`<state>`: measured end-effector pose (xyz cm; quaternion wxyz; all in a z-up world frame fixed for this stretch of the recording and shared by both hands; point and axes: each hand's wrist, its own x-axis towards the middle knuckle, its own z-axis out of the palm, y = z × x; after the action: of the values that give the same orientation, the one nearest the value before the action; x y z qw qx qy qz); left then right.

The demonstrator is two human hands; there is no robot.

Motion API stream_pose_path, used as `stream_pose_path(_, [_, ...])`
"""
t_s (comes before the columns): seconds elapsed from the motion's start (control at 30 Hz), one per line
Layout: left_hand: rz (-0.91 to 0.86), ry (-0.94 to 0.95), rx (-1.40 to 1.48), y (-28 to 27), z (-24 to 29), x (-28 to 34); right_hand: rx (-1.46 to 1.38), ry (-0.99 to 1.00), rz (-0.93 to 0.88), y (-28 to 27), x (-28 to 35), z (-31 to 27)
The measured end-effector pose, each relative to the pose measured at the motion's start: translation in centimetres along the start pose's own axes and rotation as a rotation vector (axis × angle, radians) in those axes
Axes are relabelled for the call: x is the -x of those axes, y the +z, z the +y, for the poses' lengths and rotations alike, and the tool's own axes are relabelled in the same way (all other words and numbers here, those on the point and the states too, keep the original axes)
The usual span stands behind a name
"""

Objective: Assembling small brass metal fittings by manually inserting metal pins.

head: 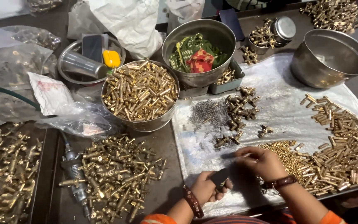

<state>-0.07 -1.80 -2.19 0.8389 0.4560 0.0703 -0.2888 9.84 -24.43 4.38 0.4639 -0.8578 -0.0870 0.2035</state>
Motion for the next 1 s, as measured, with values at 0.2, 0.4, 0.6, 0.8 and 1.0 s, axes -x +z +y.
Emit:
stream_pose_path(0.2, [-0.035,0.093,-0.025,0.4,0.7,0.3,0.639,0.009,0.359,-2.7,-0.4,-0.9])
stream_pose_path(0.4, [0.027,0.078,-0.057,2.0,2.6,1.4,0.868,-0.241,0.393,-1.6,-1.0,1.2])
stream_pose_path(0.6, [0.146,0.017,-0.027,1.4,0.8,0.0,0.936,-0.023,0.296,-1.4,-1.1,-1.9])
stream_pose_path(0.8, [0.300,-0.052,-0.007,1.7,0.9,-0.5,0.202,-0.105,-0.041,2.9,3.1,-4.5])
stream_pose_path(1.0, [0.399,-0.082,-0.012,1.7,1.3,-0.7,0.272,-0.485,0.046,5.3,3.9,-3.2])
